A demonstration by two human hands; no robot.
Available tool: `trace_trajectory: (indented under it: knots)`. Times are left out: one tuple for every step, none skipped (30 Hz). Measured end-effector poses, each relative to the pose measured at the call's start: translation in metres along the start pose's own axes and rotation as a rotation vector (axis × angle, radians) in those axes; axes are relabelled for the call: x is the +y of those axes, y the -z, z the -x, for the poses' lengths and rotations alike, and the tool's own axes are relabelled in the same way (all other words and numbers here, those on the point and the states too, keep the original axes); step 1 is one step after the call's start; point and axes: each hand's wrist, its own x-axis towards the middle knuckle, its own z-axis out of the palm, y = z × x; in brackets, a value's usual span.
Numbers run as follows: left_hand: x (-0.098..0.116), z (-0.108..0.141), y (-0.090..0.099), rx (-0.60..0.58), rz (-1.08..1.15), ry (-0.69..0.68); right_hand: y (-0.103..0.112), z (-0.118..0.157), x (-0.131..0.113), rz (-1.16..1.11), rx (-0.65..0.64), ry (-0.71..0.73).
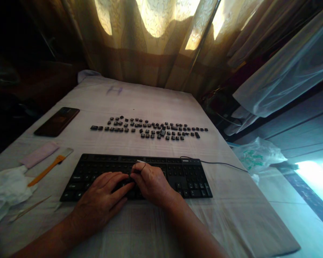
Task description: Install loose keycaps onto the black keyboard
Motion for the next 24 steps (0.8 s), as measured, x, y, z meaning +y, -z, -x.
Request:
trace_trajectory:
  knots:
    - [0.0, 0.0, 0.0, 0.001, 0.001, 0.003, -0.002, 0.001, 0.002, 0.002, 0.021, 0.021]
    - [0.0, 0.001, -0.001, 0.004, 0.003, 0.006, -0.004, 0.002, 0.004, 0.003, 0.036, 0.033]
    - [0.0, 0.001, -0.001, 0.007, 0.005, 0.012, -0.005, 0.003, 0.005, 0.0, 0.046, 0.037]
    - [0.0, 0.002, -0.002, 0.011, 0.009, 0.019, -0.005, 0.004, 0.005, -0.005, 0.058, 0.035]
    - [0.0, 0.002, -0.003, 0.015, 0.013, 0.028, -0.005, 0.004, 0.005, -0.012, 0.069, 0.029]
    - [0.0, 0.003, -0.003, 0.018, 0.016, 0.031, -0.005, 0.005, 0.005, -0.017, 0.078, 0.021]
    - [0.0, 0.003, -0.004, 0.016, 0.018, 0.029, -0.004, 0.005, 0.004, -0.02, 0.084, 0.015]
    - [0.0, 0.004, -0.004, 0.014, 0.017, 0.024, -0.003, 0.005, 0.004, -0.022, 0.09, 0.01]
    - [-0.001, 0.004, -0.004, 0.013, 0.015, 0.017, -0.003, 0.005, 0.003, -0.024, 0.093, 0.005]
    - [-0.001, 0.004, -0.004, 0.01, 0.011, 0.013, -0.003, 0.005, 0.003, -0.029, 0.095, 0.004]
    - [-0.001, 0.004, -0.004, 0.008, 0.008, 0.011, -0.003, 0.006, 0.002, -0.032, 0.093, 0.007]
    - [-0.001, 0.004, -0.004, 0.006, 0.007, 0.01, -0.003, 0.005, 0.002, -0.032, 0.09, 0.02]
    - [-0.001, 0.004, -0.004, 0.005, 0.007, 0.012, -0.003, 0.005, 0.002, -0.026, 0.084, 0.039]
    - [-0.001, 0.003, -0.004, 0.005, 0.006, 0.011, -0.003, 0.004, 0.002, -0.017, 0.077, 0.067]
    - [-0.001, 0.003, -0.003, 0.004, 0.006, 0.009, -0.003, 0.003, 0.002, -0.006, 0.068, 0.098]
    - [-0.001, 0.002, -0.003, 0.004, 0.007, 0.005, -0.002, 0.002, 0.002, 0.007, 0.054, 0.127]
    - [-0.001, 0.002, -0.002, 0.004, 0.008, 0.001, 0.0, 0.001, 0.001, 0.027, 0.034, 0.151]
    - [0.0, 0.001, -0.002, 0.005, 0.008, -0.003, 0.002, -0.001, 0.0, 0.055, 0.01, 0.174]
    - [0.0, 0.001, -0.002, 0.007, 0.008, -0.005, 0.005, -0.003, -0.001, 0.091, -0.021, 0.192]
    - [0.0, 0.001, -0.002, 0.012, 0.006, -0.005, 0.008, -0.004, -0.003, 0.132, -0.059, 0.211]
    - [0.0, 0.001, -0.002, 0.019, 0.001, -0.004, 0.012, -0.006, -0.004, 0.172, -0.102, 0.227]
    - [0.0, 0.001, -0.002, 0.026, -0.003, -0.003, 0.015, -0.008, -0.006, 0.202, -0.146, 0.24]
    - [0.0, 0.001, -0.002, 0.031, -0.003, -0.002, 0.017, -0.009, -0.007, 0.218, -0.186, 0.244]
    - [0.0, 0.001, -0.003, 0.03, 0.0, -0.002, 0.018, -0.01, -0.007, 0.215, -0.221, 0.239]
